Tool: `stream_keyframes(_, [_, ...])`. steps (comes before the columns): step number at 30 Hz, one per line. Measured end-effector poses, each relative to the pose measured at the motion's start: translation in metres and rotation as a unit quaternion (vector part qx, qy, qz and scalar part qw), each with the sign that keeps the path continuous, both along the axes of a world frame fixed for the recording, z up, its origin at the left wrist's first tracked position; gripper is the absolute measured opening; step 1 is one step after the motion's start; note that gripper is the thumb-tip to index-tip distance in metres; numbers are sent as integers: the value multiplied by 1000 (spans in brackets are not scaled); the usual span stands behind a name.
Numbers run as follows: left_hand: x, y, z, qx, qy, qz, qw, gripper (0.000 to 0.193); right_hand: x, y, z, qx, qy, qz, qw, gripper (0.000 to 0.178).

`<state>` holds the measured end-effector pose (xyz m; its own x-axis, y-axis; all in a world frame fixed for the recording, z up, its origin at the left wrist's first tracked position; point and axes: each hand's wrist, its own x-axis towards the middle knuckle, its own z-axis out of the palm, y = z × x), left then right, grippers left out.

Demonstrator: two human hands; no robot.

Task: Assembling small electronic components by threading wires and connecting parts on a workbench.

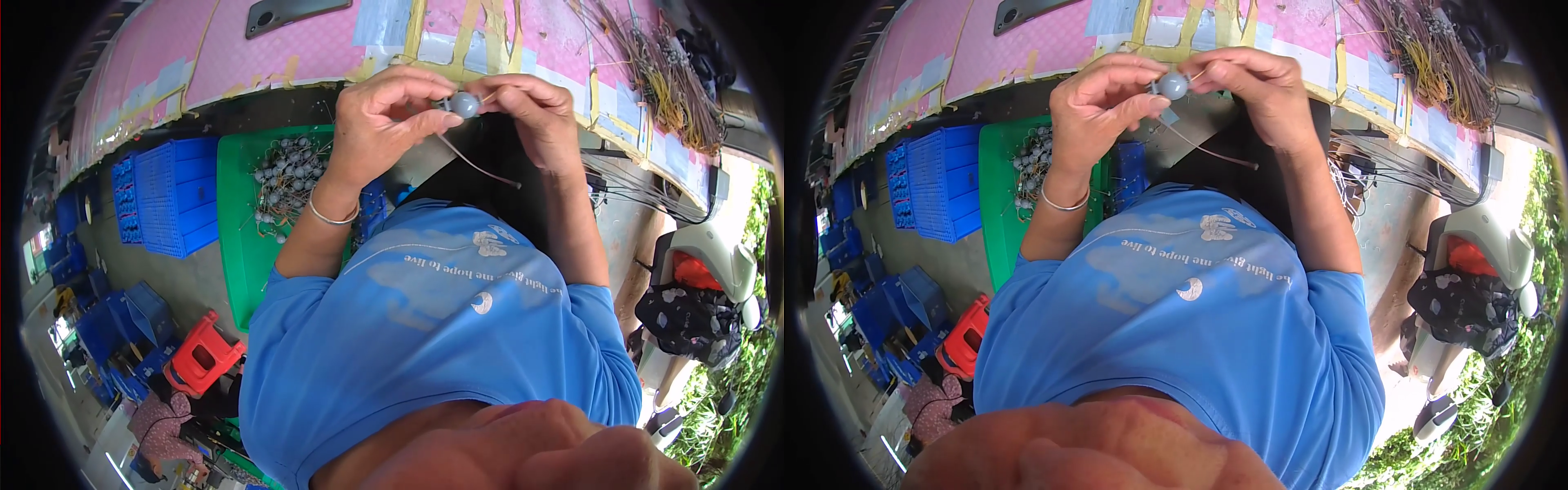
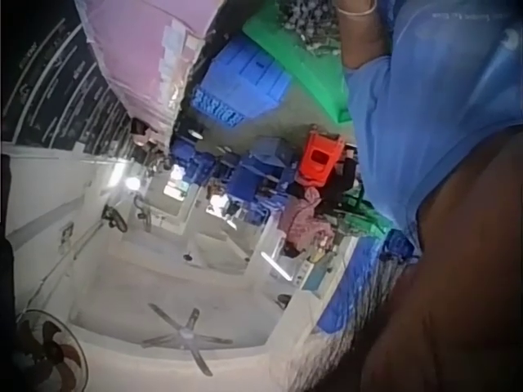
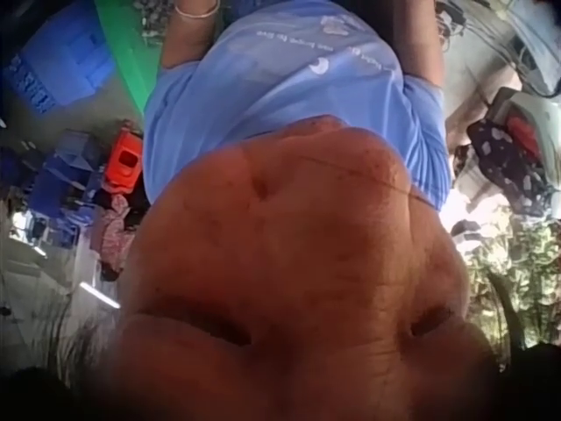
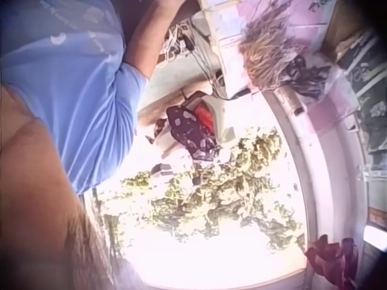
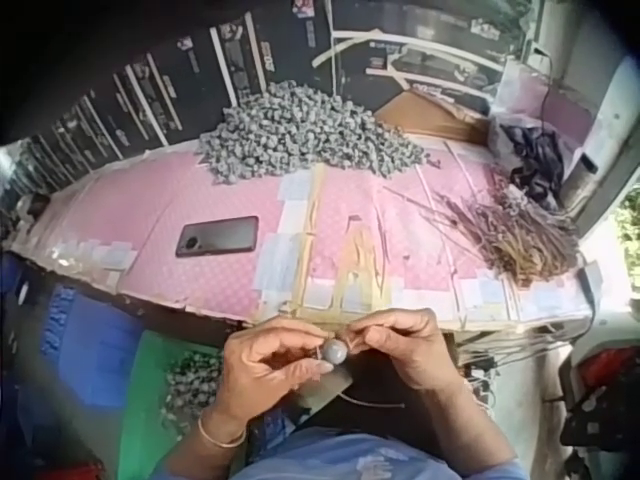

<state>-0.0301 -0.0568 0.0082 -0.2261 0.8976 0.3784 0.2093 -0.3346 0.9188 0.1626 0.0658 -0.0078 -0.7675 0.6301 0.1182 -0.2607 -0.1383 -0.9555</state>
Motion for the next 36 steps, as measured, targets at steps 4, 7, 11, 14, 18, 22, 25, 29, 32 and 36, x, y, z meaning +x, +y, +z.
stream_keyframes(4, [-29, -33, 5, -118, -20, 38, 992, 23, -14, -9, 7, -30, -59, 69, 995, 29])
stream_keyframes(7, [-91, -83, 0, -327, 49, 93, 939, 28, 2, 13, 8, 9, -92, 18, 996, 30])
stream_keyframes(11, [-152, -166, -35, -407, 123, 192, 884, 33, 42, 63, 9, 161, -169, -169, 958, 22])
stream_keyframes(14, [-151, -148, -20, -385, 154, 250, 875, 38, 79, 97, 19, 294, -314, -336, 838, 20])
stream_keyframes(18, [-120, -71, 16, -295, 66, 248, 920, 37, 120, 121, 17, 458, -536, -374, 603, 26])
stream_keyframes(22, [-110, 45, 30, -172, 199, 104, 959, 35, 122, 109, 16, 460, -564, -373, 575, 23])
stream_keyframes(25, [-132, 141, 11, -112, 251, 103, 956, 34, 121, 106, 14, 426, -453, -366, 693, 18])
stream_keyframes(29, [-130, 246, 25, -27, 336, 169, 926, 27, 113, 102, 16, 387, -410, -352, 747, 16])
stream_keyframes(32, [-173, 314, -11, -78, 462, 211, 858, 29, 107, 97, 22, 321, -397, -389, 767, 14])
stream_keyframes(36, [-144, 343, -5, -171, 580, 224, 765, 25, 129, 102, 10, 417, -444, -388, 692, 9])
